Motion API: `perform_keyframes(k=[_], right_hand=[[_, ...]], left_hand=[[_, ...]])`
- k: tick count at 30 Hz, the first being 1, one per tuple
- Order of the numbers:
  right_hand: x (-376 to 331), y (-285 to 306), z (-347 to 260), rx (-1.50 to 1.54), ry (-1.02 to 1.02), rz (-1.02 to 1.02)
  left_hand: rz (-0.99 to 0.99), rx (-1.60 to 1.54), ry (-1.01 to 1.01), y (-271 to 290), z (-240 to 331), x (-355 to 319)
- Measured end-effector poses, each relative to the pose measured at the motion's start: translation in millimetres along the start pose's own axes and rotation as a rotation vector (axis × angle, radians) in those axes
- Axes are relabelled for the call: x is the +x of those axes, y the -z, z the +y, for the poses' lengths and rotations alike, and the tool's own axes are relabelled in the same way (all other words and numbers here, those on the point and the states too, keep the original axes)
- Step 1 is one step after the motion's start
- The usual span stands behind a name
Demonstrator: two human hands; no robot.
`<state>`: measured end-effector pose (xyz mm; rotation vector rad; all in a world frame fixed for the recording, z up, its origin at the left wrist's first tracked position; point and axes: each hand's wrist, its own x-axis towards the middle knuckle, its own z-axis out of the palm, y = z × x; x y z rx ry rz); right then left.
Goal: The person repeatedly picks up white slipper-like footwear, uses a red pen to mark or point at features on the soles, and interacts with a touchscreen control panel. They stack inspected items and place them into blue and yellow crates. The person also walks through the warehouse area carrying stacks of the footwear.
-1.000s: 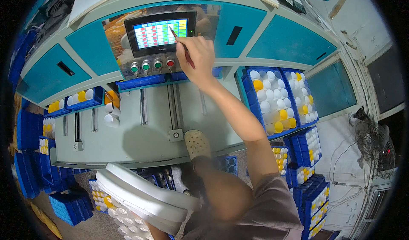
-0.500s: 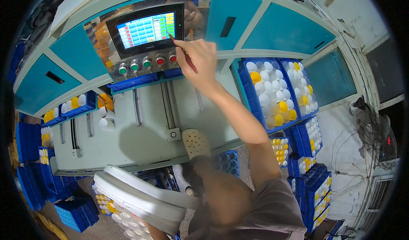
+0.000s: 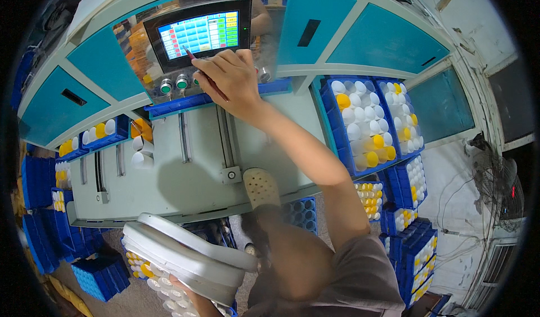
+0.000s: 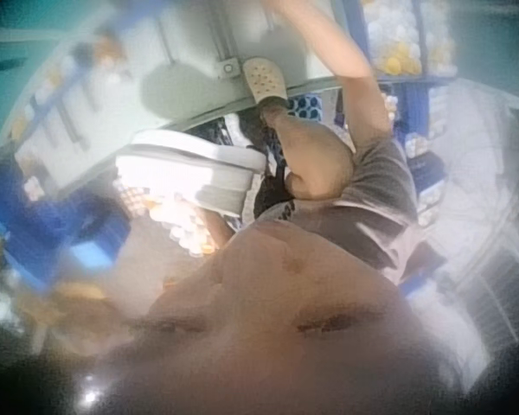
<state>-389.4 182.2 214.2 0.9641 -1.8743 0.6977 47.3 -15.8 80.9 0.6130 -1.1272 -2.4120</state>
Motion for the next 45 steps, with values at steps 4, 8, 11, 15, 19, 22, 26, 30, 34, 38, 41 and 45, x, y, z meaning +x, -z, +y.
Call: perform_keyframes(k=[4, 8, 11, 15, 19, 22, 26, 30, 34, 38, 41, 45], right_hand=[[2.5, -12.1, -2.5, -0.070, -0.034, -0.022], [-0.7, -12.9, -3.7, -0.068, -0.032, -0.019], [-1.7, -6.7, 1.2, -0.056, -0.034, 0.062], [-1.4, -0.4, 7.1, -0.030, -0.062, 0.143], [-2.8, -1.5, 2.6, -0.046, -0.002, 0.057], [0.4, -4.2, 0.6, -0.036, -0.031, 0.056], [6.1, -5.6, 3.0, -0.062, -0.016, 0.129], [-4.2, -1.1, 5.1, -0.041, -0.038, 0.077], [-16.7, 2.2, 9.8, -0.083, -0.081, 0.031], [-27.6, 6.3, -12.6, 0.219, -0.231, -0.127], [-54.0, 13.9, -72.6, 0.776, -0.635, -0.571], [-97.1, 21.1, -139.9, 1.258, -0.658, -0.807]], left_hand=[[0.065, -0.178, 0.147, -5.6, 2.6, 0.2], [0.197, 0.002, 0.209, -7.3, 4.4, -1.9], [0.131, -0.041, 0.206, -3.2, 3.5, -0.2], [0.111, -0.122, 0.183, -1.0, 2.3, 2.9], [0.092, -0.214, 0.170, -10.6, 5.6, 1.9], [0.176, -0.142, 0.149, -19.1, 9.1, -0.1], [0.078, -0.207, 0.181, -17.8, 11.1, 4.3], [0.065, -0.162, 0.191, -10.7, 9.0, 8.4], [0.200, -0.048, 0.174, -9.8, 9.3, 11.2], [0.129, 0.012, 0.124, -7.2, 13.2, 29.9], [-0.073, -0.102, 0.090, -5.3, 13.7, 53.0], [-0.140, -0.207, 0.077, -22.9, 11.8, 75.8]])
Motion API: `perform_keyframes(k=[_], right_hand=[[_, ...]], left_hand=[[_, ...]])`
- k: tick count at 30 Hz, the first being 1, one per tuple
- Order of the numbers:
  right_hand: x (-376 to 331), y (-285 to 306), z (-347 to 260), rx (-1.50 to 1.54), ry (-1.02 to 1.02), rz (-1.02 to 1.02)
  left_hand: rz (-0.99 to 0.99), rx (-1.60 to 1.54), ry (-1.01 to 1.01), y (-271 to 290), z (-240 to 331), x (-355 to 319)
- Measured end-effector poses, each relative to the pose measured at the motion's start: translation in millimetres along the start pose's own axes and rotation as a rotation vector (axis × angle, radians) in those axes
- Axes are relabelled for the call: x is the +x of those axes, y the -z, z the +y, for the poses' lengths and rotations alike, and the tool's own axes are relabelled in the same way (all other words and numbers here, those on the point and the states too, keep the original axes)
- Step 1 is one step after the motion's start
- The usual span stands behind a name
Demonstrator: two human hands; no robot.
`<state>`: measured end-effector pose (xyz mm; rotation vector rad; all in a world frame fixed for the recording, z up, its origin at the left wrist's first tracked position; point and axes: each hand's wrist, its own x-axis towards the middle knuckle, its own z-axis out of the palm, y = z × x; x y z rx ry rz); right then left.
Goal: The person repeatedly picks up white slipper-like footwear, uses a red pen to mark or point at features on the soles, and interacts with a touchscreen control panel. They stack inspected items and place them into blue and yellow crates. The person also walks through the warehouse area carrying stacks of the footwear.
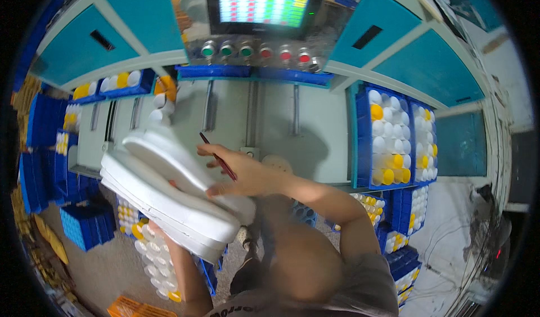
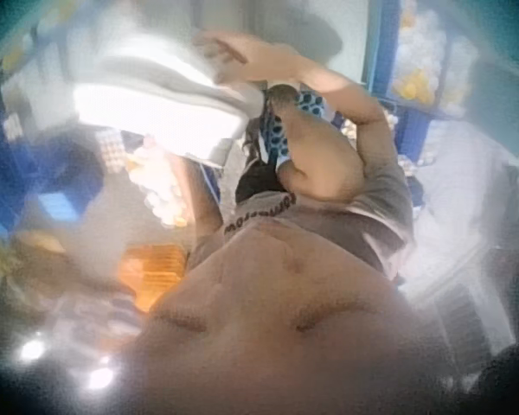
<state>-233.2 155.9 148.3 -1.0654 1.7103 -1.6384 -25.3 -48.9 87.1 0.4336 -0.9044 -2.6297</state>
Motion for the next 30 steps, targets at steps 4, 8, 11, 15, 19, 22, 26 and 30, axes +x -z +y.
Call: perform_keyframes(k=[4, 8, 11, 15, 19, 22, 26, 30], right_hand=[[-30.8, -2.0, 19.9, 0.021, -0.227, 0.151], [-89.6, 37.6, 43.7, -0.829, 0.132, 0.593], [-156.5, 94.8, 75.2, -0.140, 0.056, 1.443], [-315.8, 211.1, 104.2, -0.029, -0.197, 1.823], [-462.2, 304.2, 139.6, -0.053, -0.330, 1.717], [-495.3, 321.8, 139.6, -0.634, -0.701, 1.813], [-392.8, 263.1, 111.4, -1.189, -0.811, 1.681], [-199.6, 115.1, 83.1, -0.472, -0.318, 0.695]], left_hand=[[-0.068, -0.150, 0.023, -31.2, -13.3, 11.2], [-0.172, -0.332, -0.021, -30.0, -13.4, 10.3], [-0.043, -0.288, 0.046, -1.3, -1.5, 12.6], [0.234, -0.219, 0.189, 29.8, 6.3, 5.4], [0.241, -0.289, 0.230, 36.3, 3.2, 0.0], [0.244, -0.288, 0.246, 31.5, 3.6, 0.0], [0.203, -0.283, 0.266, 21.3, 8.0, 2.8], [0.206, -0.239, 0.302, 12.0, 5.9, 4.9]])
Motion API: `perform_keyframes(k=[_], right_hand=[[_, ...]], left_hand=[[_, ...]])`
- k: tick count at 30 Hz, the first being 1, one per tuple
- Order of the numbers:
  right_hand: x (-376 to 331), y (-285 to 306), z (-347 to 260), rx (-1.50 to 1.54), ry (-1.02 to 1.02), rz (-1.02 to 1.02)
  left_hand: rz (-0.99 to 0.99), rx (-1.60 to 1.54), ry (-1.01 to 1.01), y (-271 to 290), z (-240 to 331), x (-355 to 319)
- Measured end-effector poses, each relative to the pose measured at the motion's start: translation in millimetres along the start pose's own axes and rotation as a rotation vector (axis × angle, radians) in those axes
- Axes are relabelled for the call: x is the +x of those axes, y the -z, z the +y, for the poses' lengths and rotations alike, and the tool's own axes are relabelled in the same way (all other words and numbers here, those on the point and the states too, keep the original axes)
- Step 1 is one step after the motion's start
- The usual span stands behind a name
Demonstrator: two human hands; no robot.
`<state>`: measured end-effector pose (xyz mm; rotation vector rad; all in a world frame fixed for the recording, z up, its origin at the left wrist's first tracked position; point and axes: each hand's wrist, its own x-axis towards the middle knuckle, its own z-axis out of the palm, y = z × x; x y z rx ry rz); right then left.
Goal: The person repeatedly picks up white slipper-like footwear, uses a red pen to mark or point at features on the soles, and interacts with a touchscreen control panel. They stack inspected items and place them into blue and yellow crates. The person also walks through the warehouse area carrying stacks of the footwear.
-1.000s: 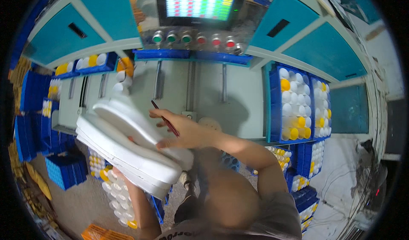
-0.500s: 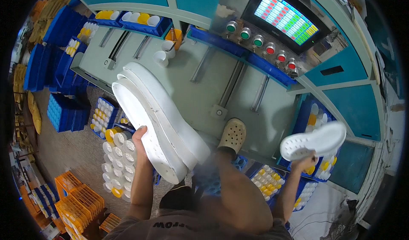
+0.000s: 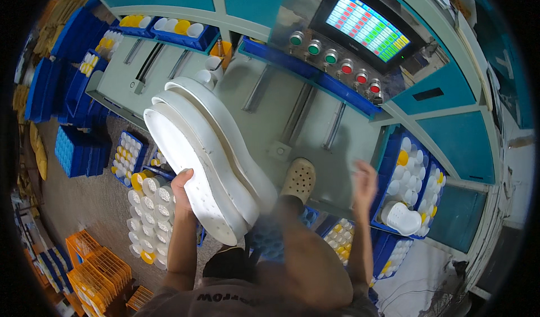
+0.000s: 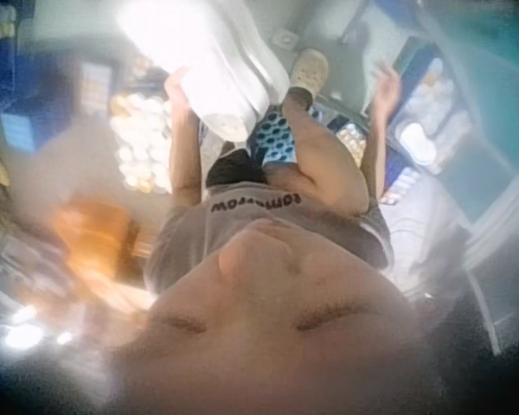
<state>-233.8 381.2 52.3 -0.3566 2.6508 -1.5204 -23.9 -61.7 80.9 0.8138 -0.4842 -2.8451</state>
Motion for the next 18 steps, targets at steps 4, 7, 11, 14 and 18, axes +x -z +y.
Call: perform_keyframes(k=[4, 7, 11, 14, 18], right_hand=[[-10.1, -118.4, -136.3, 0.424, 0.135, -0.667], [-10.5, -134.6, -187.1, 0.574, -0.010, -0.723], [-3.0, -130.6, -198.4, 0.815, -0.227, -0.782], [-7.2, -132.0, -192.6, 0.788, -0.244, -0.756], [-13.7, -131.2, -187.6, 0.789, -0.270, -0.733]], left_hand=[[-0.036, 0.003, -0.050, -10.1, -9.3, -3.6], [-0.227, -0.162, -0.193, -21.9, -16.3, -9.5], [-0.078, -0.038, -0.325, -33.6, -19.9, -21.6], [-0.212, -0.148, -0.307, -32.3, -21.1, -24.7], [-0.106, -0.083, -0.266, -24.8, -26.7, -25.1]])
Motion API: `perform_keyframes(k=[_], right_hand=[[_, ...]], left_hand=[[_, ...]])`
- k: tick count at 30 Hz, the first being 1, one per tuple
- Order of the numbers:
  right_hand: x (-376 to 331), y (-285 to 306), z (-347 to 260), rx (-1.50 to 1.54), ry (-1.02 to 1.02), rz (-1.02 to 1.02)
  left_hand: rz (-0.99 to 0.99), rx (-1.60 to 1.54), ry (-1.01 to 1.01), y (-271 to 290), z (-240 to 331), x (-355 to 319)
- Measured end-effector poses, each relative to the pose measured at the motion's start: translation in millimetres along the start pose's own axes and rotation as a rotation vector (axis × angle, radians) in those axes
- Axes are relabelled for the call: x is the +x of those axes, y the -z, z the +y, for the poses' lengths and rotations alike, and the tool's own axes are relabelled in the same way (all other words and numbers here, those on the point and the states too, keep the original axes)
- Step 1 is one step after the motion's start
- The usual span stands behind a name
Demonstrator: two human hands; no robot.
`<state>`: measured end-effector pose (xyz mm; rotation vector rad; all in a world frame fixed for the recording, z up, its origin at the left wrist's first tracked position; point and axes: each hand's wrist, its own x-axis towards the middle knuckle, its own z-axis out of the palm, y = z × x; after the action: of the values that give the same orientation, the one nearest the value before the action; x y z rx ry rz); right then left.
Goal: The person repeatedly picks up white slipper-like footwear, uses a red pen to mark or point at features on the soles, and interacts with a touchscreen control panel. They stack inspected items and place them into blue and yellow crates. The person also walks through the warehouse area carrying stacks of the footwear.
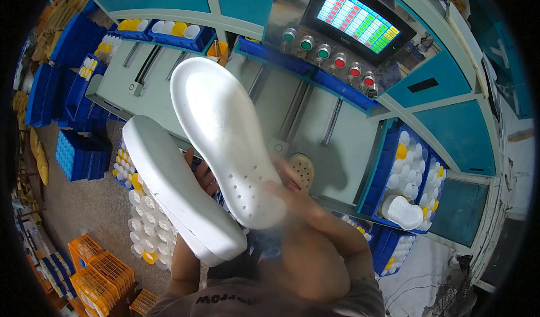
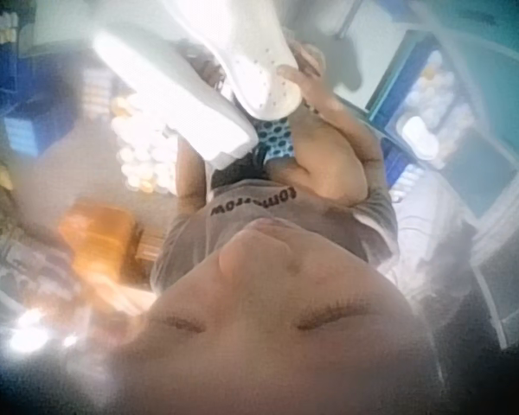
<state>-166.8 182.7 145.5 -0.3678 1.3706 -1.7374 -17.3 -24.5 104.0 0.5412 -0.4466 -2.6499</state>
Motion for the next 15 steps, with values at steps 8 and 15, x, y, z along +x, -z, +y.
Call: perform_keyframes(k=[8, 15], right_hand=[[6.1, -3.2, -3.2, -0.131, 0.113, -0.075], [9.8, -18.2, -27.3, -0.325, 0.257, -0.531]], left_hand=[[-0.046, -0.084, 0.050, 1.7, 5.8, -1.8], [0.100, -0.062, 0.036, 65.9, -16.5, 25.4]])
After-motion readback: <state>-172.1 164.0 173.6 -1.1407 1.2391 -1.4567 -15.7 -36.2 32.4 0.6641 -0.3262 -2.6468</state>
